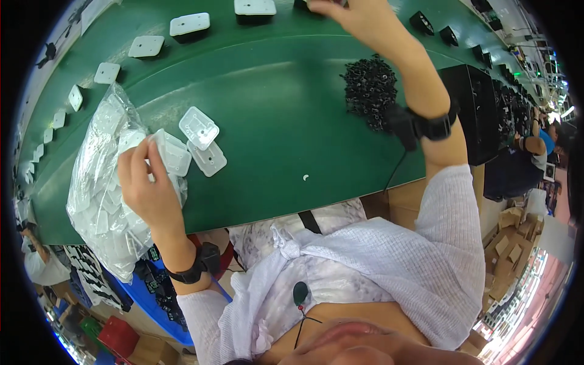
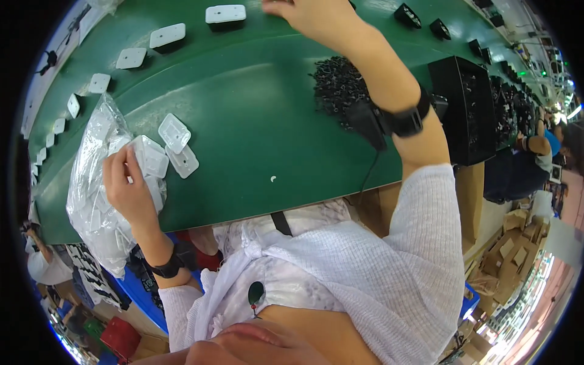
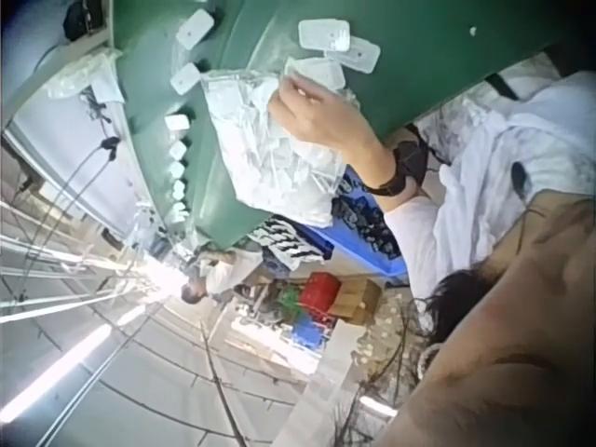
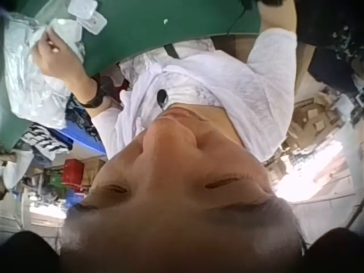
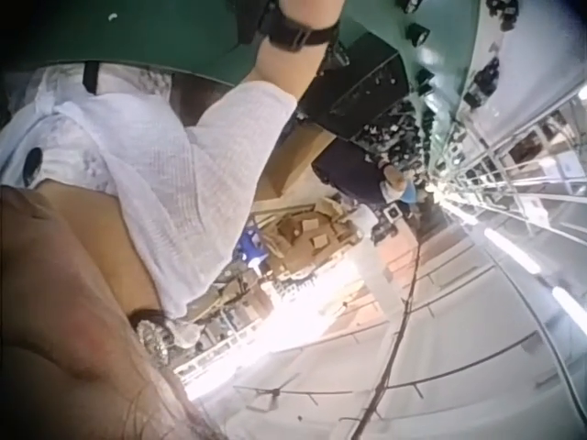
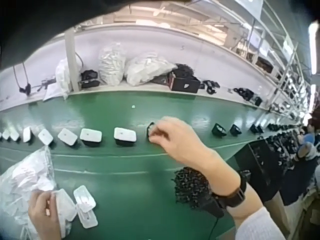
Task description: The person picks up a white plastic plate, inserts a small black component into it, and fits the assembly onto a black housing. They then press the plate into the housing and place the completed unit onto the green workbench.
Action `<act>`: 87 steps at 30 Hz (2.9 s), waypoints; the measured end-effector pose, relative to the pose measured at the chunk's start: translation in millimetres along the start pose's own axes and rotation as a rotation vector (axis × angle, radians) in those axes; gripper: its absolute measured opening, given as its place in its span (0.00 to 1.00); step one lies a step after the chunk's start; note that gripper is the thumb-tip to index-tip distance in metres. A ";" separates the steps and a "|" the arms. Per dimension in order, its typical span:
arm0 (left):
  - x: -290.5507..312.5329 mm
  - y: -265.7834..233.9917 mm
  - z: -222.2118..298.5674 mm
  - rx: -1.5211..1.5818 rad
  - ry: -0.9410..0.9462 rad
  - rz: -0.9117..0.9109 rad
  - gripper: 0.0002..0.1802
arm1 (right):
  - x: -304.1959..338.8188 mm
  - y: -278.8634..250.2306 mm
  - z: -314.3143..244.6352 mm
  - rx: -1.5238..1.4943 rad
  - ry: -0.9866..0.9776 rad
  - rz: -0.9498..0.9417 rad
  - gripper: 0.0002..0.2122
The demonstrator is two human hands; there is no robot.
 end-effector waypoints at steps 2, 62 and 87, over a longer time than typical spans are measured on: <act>-1.3 -3.0 11.2 0.060 0.004 0.052 0.03 | 37.3 1.6 2.6 0.076 -0.074 0.037 0.16; -2.5 95.6 101.9 0.975 -0.061 -0.139 0.08 | 133.5 51.5 -18.8 -0.078 0.133 -0.035 0.09; 18.9 80.2 104.7 0.928 0.004 -0.024 0.15 | 140.9 100.8 -34.2 -0.894 0.540 -0.274 0.03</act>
Point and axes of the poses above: each hand's wrist, its own x-axis away from the middle knuckle, its own y-axis out of the palm, z = x × y, the point moved 9 cm from there along -x, towards the middle knuckle, and after that the axes turned 14 degrees about y, right-handed, at the moved point
